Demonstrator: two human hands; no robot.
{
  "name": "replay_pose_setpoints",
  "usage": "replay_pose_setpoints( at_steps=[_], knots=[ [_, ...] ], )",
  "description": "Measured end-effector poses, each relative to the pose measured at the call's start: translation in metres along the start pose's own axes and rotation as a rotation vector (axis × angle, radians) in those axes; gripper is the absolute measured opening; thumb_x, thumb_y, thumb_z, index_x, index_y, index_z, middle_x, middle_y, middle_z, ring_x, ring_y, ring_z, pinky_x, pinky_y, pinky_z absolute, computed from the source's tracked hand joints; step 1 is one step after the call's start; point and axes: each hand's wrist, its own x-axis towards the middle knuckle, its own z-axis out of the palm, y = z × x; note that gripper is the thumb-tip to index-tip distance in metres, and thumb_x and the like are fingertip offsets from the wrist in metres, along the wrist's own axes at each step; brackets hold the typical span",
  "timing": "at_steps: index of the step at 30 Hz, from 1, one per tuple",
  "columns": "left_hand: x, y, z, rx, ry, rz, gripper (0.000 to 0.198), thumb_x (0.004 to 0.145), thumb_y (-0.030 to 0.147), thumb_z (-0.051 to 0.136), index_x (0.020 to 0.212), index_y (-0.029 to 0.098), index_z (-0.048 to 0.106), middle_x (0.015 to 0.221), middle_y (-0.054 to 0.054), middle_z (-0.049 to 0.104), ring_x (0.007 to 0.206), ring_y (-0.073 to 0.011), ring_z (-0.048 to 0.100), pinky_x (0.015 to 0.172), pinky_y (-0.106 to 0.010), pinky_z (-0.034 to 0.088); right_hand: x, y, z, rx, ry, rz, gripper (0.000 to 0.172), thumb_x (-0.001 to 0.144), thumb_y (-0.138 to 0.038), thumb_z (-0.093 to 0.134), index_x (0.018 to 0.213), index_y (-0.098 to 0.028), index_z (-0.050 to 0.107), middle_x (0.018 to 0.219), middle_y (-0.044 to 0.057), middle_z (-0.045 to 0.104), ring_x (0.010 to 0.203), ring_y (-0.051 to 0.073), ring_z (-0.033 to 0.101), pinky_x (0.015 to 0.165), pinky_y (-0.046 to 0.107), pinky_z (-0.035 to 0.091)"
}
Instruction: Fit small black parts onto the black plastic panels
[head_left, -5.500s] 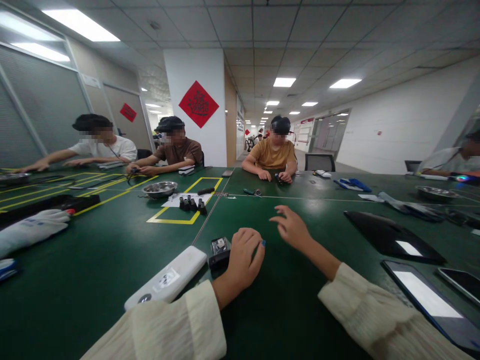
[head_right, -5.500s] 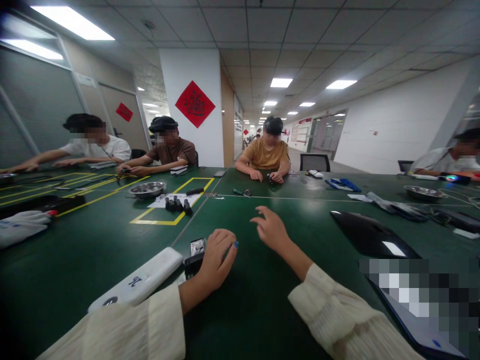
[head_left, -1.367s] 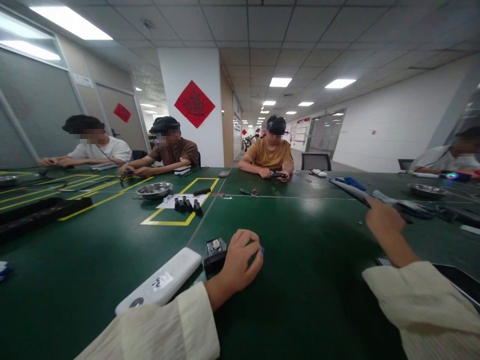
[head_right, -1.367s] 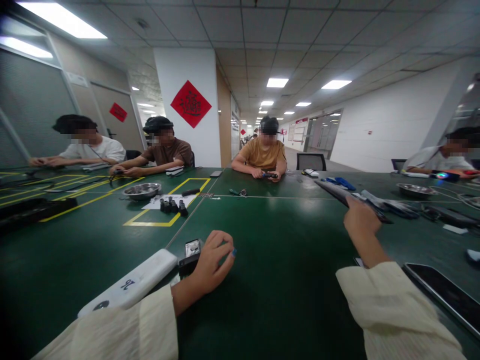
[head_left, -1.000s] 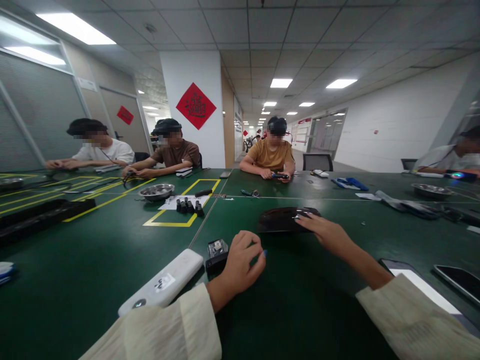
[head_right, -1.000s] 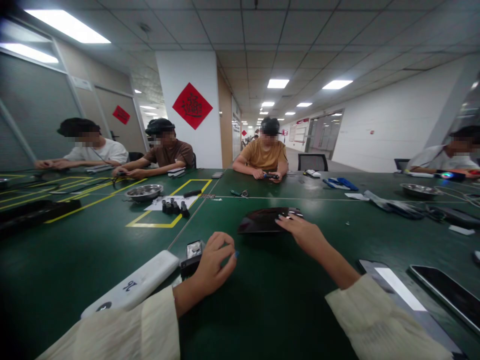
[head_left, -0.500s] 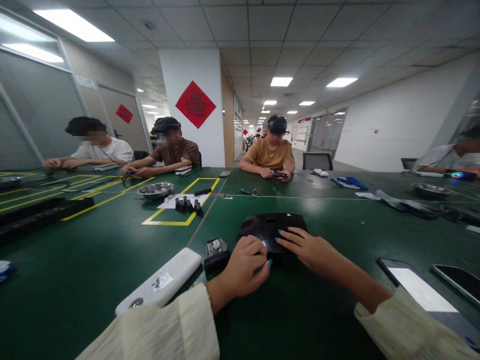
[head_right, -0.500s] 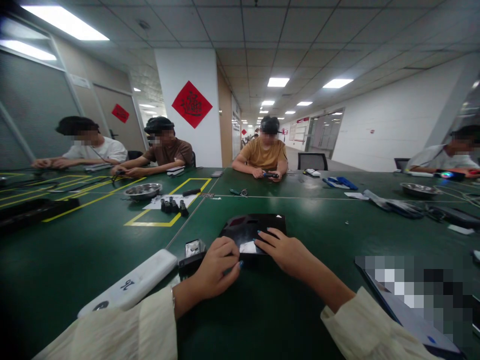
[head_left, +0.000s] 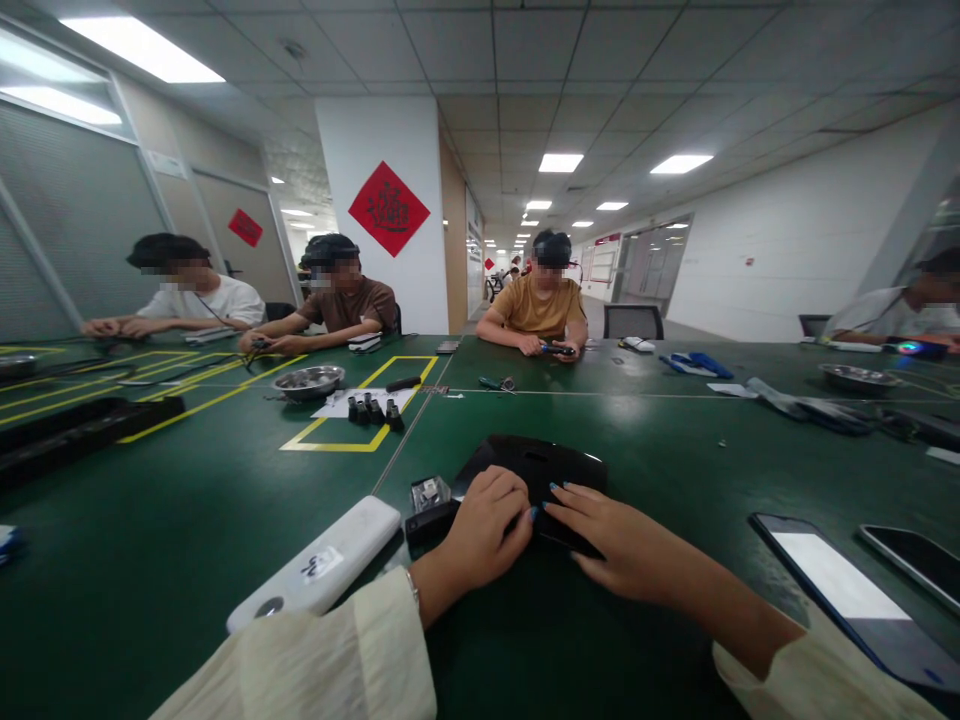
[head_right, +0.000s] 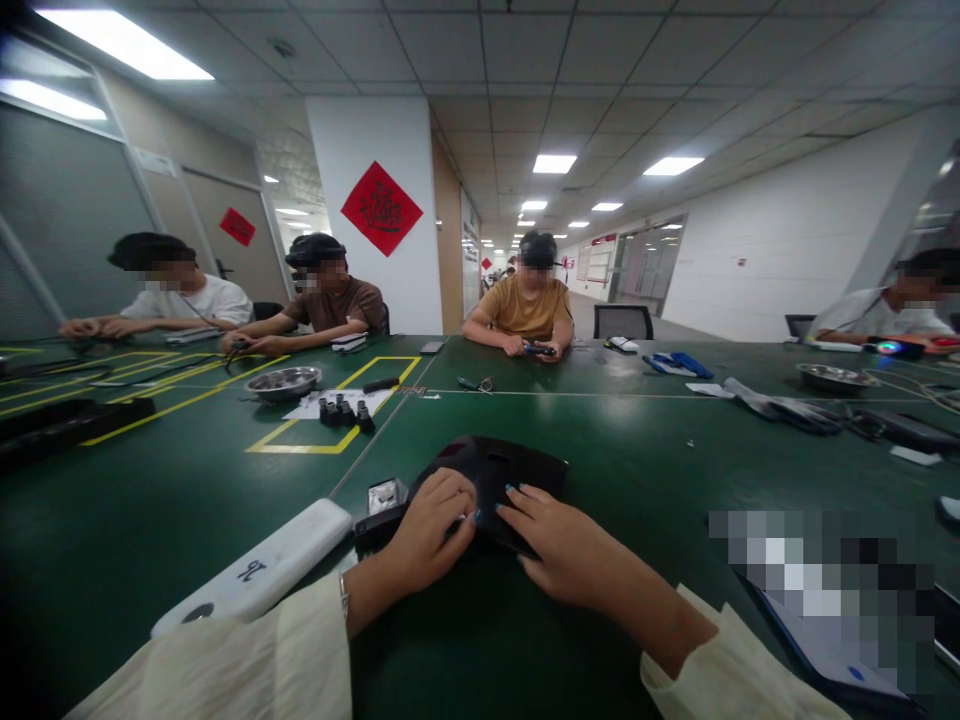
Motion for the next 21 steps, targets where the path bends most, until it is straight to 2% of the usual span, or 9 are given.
replay_pose_setpoints(
  at_steps=[3,7,11,14,17,21],
  knots=[
    [0.000,0.000,-0.001,0.003,0.010,-0.001,0.015,0.085,0.017,0.041,0.076,0.018,0.053,0.085,-0.005,0.057,0.086,-0.0172,0.048,0.079,-0.033,0.039,0.000,-0.008,-0.003,-0.064,-0.017,0.001,0.057,0.076,-0.020,0.054,0.132,-0.012,0.046,0.137,0.018,0.044,0.124,0.030,0.042,0.097,0.044,0.042],
    [0.000,0.000,0.001,0.027,-0.028,0.013,0.013,0.084,0.017,0.042,0.077,0.017,0.053,0.087,-0.005,0.057,0.087,-0.0168,0.048,0.081,-0.033,0.039,0.002,-0.022,-0.006,-0.194,0.024,-0.087,0.046,0.079,-0.020,0.051,0.125,-0.016,0.052,0.124,0.014,0.056,0.100,0.025,0.055,0.073,0.036,0.052],
    [-0.001,-0.002,0.003,0.050,-0.026,0.030,0.015,0.085,0.018,0.042,0.077,0.017,0.054,0.087,-0.004,0.058,0.085,-0.0162,0.048,0.080,-0.033,0.039,0.003,-0.033,-0.002,-0.282,0.089,-0.286,0.029,0.086,-0.016,0.044,0.110,-0.016,0.059,0.104,0.010,0.063,0.083,0.020,0.055,0.058,0.028,0.046],
    [-0.001,-0.002,0.003,0.058,-0.028,0.037,0.015,0.085,0.018,0.041,0.078,0.017,0.055,0.087,-0.005,0.058,0.086,-0.0165,0.049,0.080,-0.033,0.039,0.003,-0.038,0.004,-0.305,0.161,-0.377,0.025,0.090,-0.016,0.039,0.099,-0.015,0.062,0.095,0.010,0.063,0.079,0.019,0.053,0.054,0.027,0.040],
    [0.000,-0.002,0.003,0.055,-0.030,0.044,0.015,0.085,0.017,0.041,0.077,0.017,0.054,0.086,-0.005,0.058,0.086,-0.0167,0.048,0.079,-0.033,0.039,0.002,-0.043,0.006,-0.257,0.178,-0.420,0.024,0.091,-0.016,0.038,0.097,-0.016,0.061,0.092,0.007,0.063,0.078,0.017,0.052,0.054,0.027,0.037],
    [0.000,-0.001,0.003,0.046,-0.035,0.060,0.015,0.085,0.017,0.041,0.076,0.017,0.054,0.086,-0.005,0.058,0.085,-0.0163,0.048,0.077,-0.033,0.038,0.003,-0.039,0.003,-0.186,0.188,-0.403,0.022,0.089,-0.018,0.042,0.100,-0.017,0.061,0.084,0.005,0.064,0.073,0.016,0.050,0.055,0.028,0.037]
  ],
)
